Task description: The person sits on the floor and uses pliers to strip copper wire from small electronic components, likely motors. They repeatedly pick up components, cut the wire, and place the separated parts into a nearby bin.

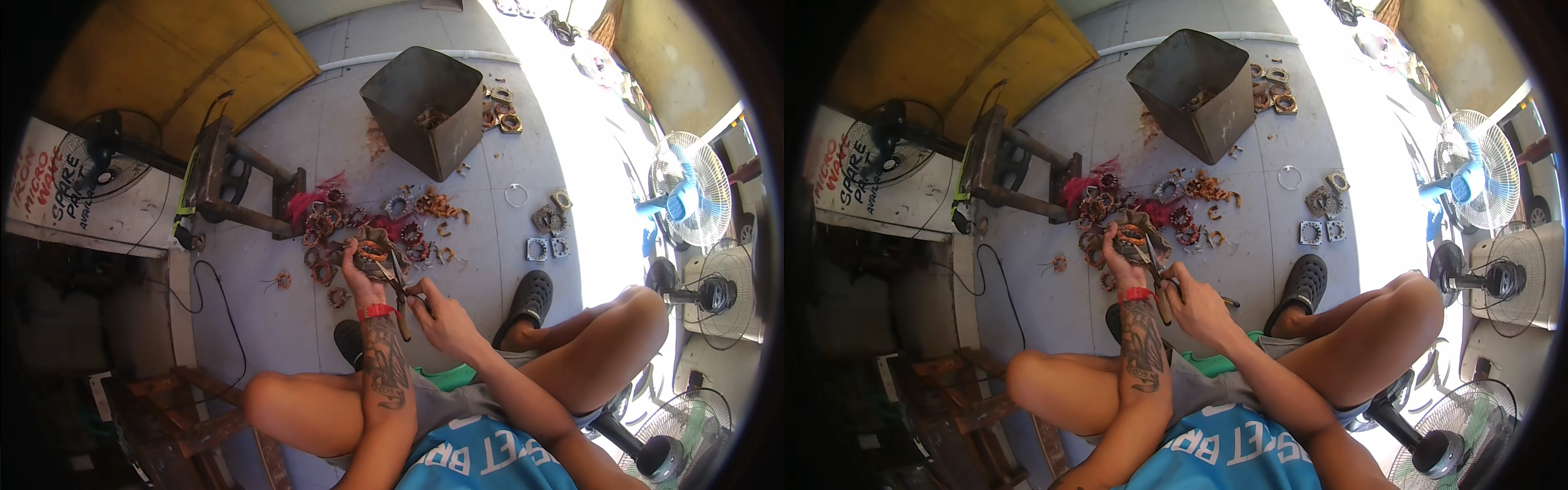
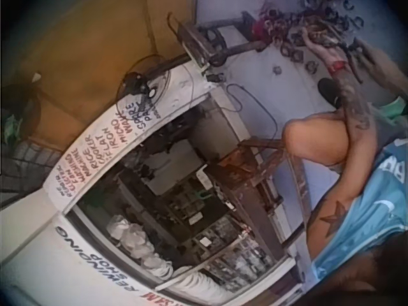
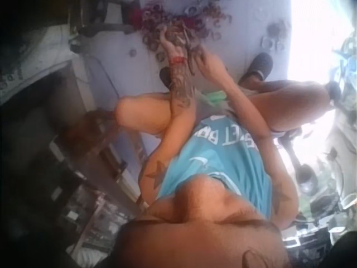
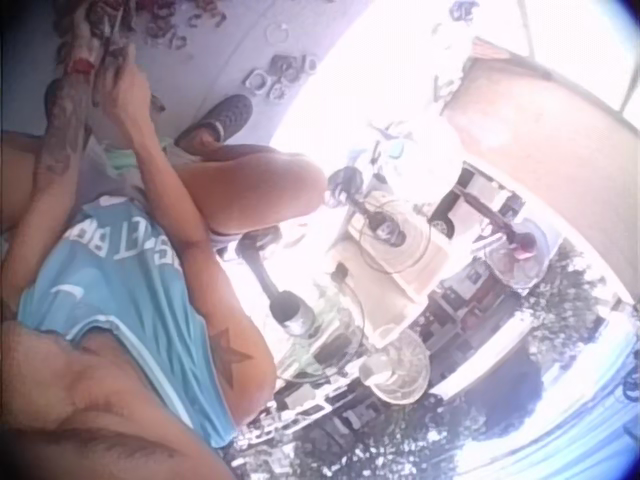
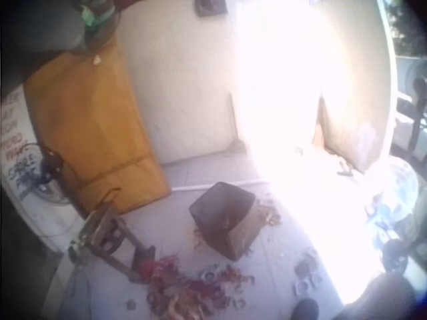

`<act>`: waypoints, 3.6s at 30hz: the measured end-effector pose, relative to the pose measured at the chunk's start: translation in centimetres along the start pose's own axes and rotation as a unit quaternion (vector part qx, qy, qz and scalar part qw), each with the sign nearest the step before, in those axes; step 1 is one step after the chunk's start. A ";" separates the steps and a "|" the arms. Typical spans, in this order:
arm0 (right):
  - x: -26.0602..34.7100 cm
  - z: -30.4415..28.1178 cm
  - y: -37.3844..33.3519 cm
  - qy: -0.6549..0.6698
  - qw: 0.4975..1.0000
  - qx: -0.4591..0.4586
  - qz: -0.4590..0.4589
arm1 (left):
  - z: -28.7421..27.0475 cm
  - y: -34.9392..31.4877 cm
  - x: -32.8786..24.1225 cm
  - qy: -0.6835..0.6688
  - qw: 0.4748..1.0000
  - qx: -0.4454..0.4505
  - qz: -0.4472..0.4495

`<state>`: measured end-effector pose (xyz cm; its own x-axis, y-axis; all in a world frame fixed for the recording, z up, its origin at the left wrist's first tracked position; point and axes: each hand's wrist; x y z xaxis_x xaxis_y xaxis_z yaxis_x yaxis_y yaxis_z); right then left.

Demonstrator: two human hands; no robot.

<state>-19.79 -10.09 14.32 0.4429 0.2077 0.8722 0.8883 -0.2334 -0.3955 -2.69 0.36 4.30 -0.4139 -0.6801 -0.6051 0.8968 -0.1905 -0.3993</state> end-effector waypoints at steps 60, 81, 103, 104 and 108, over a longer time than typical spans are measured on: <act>-10.9 0.5 12.4 0.272 0.950 0.027 0.153 | -11.1 2.0 4.7 0.068 0.977 -0.185 -0.075; -26.0 -16.1 15.2 0.005 0.953 -0.270 0.137 | -6.4 0.3 14.2 0.105 0.972 -0.176 -0.114; 3.3 -1.3 27.3 -0.414 0.872 -0.022 -0.259 | -8.1 -0.9 9.5 -0.212 0.962 -0.075 -0.157; 3.6 0.6 27.7 -0.481 0.832 -0.012 -0.276 | -8.1 -0.9 9.6 -0.220 0.960 -0.073 -0.160; 4.5 6.2 31.5 -0.711 0.627 0.055 -0.314 | -8.2 -0.6 9.8 -0.233 0.954 -0.096 -0.160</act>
<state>10.95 -10.59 3.94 -0.4077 0.8809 -0.2405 0.9099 0.3697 -0.1883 -8.61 -0.36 -7.05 -0.5061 -0.8591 -0.0767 0.6727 -0.3375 -0.6584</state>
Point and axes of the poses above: each hand's wrist, its own y-axis towards the middle knuckle, its own z-axis out of the palm, x = y × z
